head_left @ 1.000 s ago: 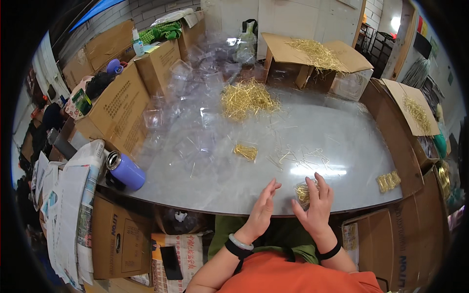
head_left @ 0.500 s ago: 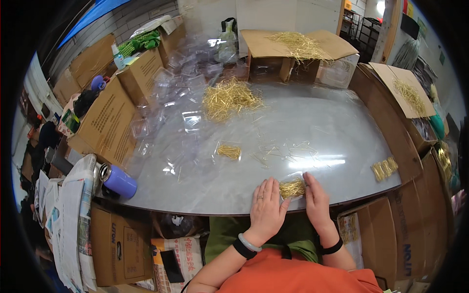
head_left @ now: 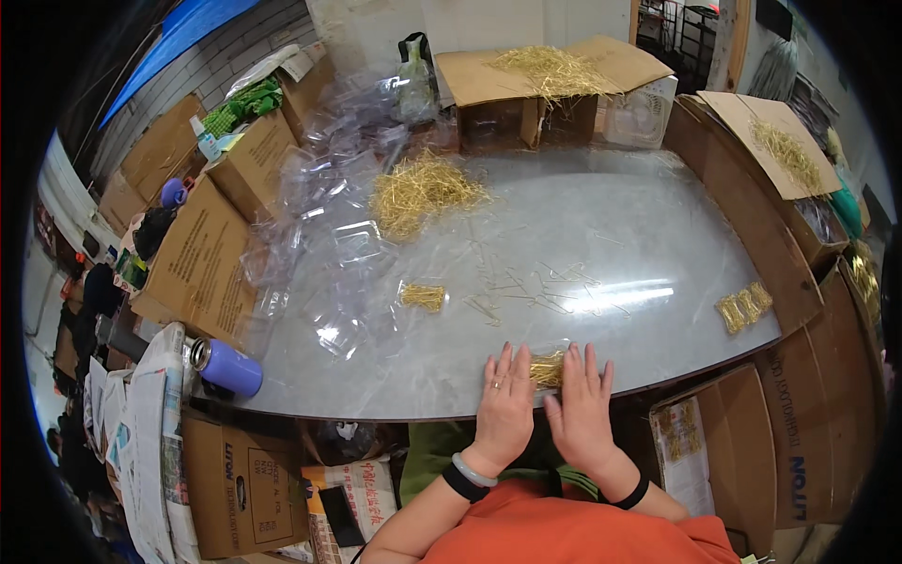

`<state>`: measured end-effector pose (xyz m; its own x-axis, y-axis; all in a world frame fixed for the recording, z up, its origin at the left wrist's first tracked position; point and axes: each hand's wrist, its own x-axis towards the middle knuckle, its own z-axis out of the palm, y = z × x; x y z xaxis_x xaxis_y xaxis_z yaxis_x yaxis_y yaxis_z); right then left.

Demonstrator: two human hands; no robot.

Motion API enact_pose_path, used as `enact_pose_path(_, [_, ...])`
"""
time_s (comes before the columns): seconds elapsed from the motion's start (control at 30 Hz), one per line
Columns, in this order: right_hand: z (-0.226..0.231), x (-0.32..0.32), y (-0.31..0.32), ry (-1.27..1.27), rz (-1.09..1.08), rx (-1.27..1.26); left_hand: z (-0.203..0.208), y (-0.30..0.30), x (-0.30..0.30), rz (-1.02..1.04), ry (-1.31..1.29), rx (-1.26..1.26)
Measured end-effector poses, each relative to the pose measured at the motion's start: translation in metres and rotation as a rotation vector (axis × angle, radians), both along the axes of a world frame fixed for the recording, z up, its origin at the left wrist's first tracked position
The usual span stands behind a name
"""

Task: Bundling small gold-colored metallic wires together into organized groups.

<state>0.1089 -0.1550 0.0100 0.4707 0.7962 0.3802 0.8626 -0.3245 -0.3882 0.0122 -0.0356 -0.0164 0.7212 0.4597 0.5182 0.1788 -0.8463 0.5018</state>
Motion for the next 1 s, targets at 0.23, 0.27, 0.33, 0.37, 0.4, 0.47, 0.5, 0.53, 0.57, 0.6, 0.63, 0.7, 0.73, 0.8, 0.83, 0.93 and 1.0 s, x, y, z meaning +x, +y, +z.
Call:
enact_pose_path(0.23, [-0.003, 0.023, 0.006, 0.129, 0.131, 0.203, 0.006, 0.002, -0.002, -0.015, -0.058, -0.103])
enact_pose_path(0.27, [-0.002, 0.028, 0.011, 0.126, 0.121, 0.231, 0.006, 0.002, -0.002, -0.018, -0.066, -0.122])
enact_pose_path(0.33, [-0.005, 0.032, 0.014, 0.16, 0.102, 0.187, 0.005, 0.003, -0.002, -0.025, -0.052, -0.084])
enact_pose_path(0.37, [-0.006, 0.032, 0.014, 0.177, 0.093, 0.165, 0.004, 0.004, -0.002, -0.028, -0.045, -0.065])
enact_pose_path(0.4, [-0.005, 0.032, 0.015, 0.201, 0.089, 0.147, 0.005, 0.004, -0.003, -0.023, -0.043, -0.079])
enact_pose_path(0.47, [-0.003, 0.029, 0.014, 0.248, 0.08, 0.109, 0.008, 0.003, -0.003, -0.014, -0.039, -0.107])
enact_pose_path(0.5, [-0.004, 0.03, 0.013, 0.22, 0.118, 0.125, 0.008, 0.003, -0.003, -0.017, -0.038, -0.086])
enact_pose_path(0.53, [-0.007, 0.032, 0.01, 0.192, 0.155, 0.14, 0.008, 0.004, -0.003, -0.021, -0.037, -0.066])
enact_pose_path(0.57, [-0.008, 0.034, 0.008, 0.164, 0.191, 0.156, 0.009, 0.004, -0.003, -0.025, -0.035, -0.046])
enact_pose_path(0.6, [-0.007, 0.027, 0.008, 0.105, 0.17, 0.119, 0.007, 0.005, -0.003, -0.03, -0.025, -0.037])
enact_pose_path(0.63, [-0.004, 0.018, 0.01, 0.045, 0.148, 0.083, 0.006, 0.006, -0.002, -0.035, -0.014, -0.029])
enact_pose_path(0.7, [0.002, 0.012, 0.008, -0.025, 0.133, 0.027, 0.004, 0.008, -0.003, -0.058, -0.016, -0.043])
enact_pose_path(0.73, [0.004, 0.011, 0.008, -0.036, 0.139, 0.009, 0.003, 0.01, -0.004, -0.075, -0.028, -0.066])
enact_pose_path(0.8, [0.006, 0.017, 0.008, 0.06, 0.133, 0.092, 0.007, 0.011, -0.005, -0.076, -0.09, -0.151])
enact_pose_path(0.83, [0.005, 0.028, 0.01, 0.169, 0.125, 0.193, 0.011, 0.011, -0.006, -0.056, -0.137, -0.215])
enact_pose_path(0.93, [0.003, 0.058, 0.018, 0.329, 0.106, 0.22, 0.017, 0.005, -0.015, 0.117, -0.157, -0.223])
enact_pose_path(1.0, [0.001, 0.062, 0.024, 0.281, 0.086, 0.27, 0.016, -0.004, -0.025, 0.15, -0.099, -0.2])
